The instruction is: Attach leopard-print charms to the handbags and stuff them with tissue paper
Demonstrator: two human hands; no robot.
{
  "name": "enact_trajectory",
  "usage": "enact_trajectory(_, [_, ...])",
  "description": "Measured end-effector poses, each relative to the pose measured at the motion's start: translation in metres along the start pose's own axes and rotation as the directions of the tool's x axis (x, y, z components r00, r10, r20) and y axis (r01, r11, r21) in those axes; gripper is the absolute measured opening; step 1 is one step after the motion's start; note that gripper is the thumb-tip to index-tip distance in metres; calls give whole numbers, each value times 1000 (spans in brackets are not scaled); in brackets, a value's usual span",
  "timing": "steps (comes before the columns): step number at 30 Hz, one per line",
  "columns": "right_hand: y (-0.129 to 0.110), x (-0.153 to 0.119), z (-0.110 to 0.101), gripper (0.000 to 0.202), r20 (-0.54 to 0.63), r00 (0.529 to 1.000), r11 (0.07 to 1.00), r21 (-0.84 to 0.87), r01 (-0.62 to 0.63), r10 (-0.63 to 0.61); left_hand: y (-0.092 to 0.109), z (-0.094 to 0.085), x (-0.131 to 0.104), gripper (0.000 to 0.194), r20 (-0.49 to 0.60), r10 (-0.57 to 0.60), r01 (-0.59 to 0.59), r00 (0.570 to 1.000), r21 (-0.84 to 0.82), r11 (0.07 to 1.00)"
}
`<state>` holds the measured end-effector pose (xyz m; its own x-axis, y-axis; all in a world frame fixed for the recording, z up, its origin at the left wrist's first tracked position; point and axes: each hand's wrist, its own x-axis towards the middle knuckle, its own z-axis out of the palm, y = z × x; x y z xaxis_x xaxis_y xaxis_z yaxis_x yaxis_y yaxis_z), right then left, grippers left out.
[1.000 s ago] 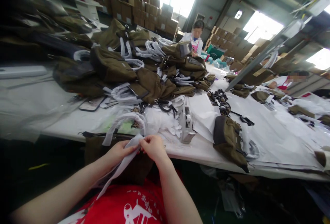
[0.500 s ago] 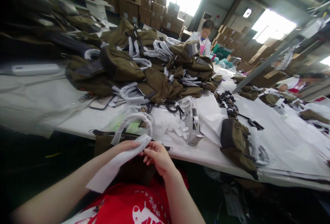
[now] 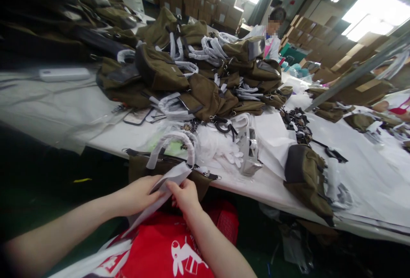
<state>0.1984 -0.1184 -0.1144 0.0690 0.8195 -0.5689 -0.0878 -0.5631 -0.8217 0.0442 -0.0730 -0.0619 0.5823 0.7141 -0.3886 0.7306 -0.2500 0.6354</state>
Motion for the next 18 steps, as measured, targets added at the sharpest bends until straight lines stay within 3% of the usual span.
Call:
enact_trajectory(4, [-1, 4, 11, 36, -73, 997, 999, 35, -2, 5, 14, 24, -3, 51, -153, -60, 115, 986, 377, 919])
enact_trajectory(6, [0, 6, 13, 37, -101, 995, 997, 79, 13, -5, 16, 33, -2, 56, -218, -19, 125, 976, 484, 866])
enact_trajectory(12, [0, 10, 16, 37, -161, 986, 963, 256, 86, -45, 6, 41, -5, 56, -348, 200, 23, 916, 543, 839])
enact_trajectory(18, [-16, 11, 18, 35, -77, 996, 946, 324, -6, 32, 3, 37, -8, 53, -375, 271, 37, 886, 642, 766])
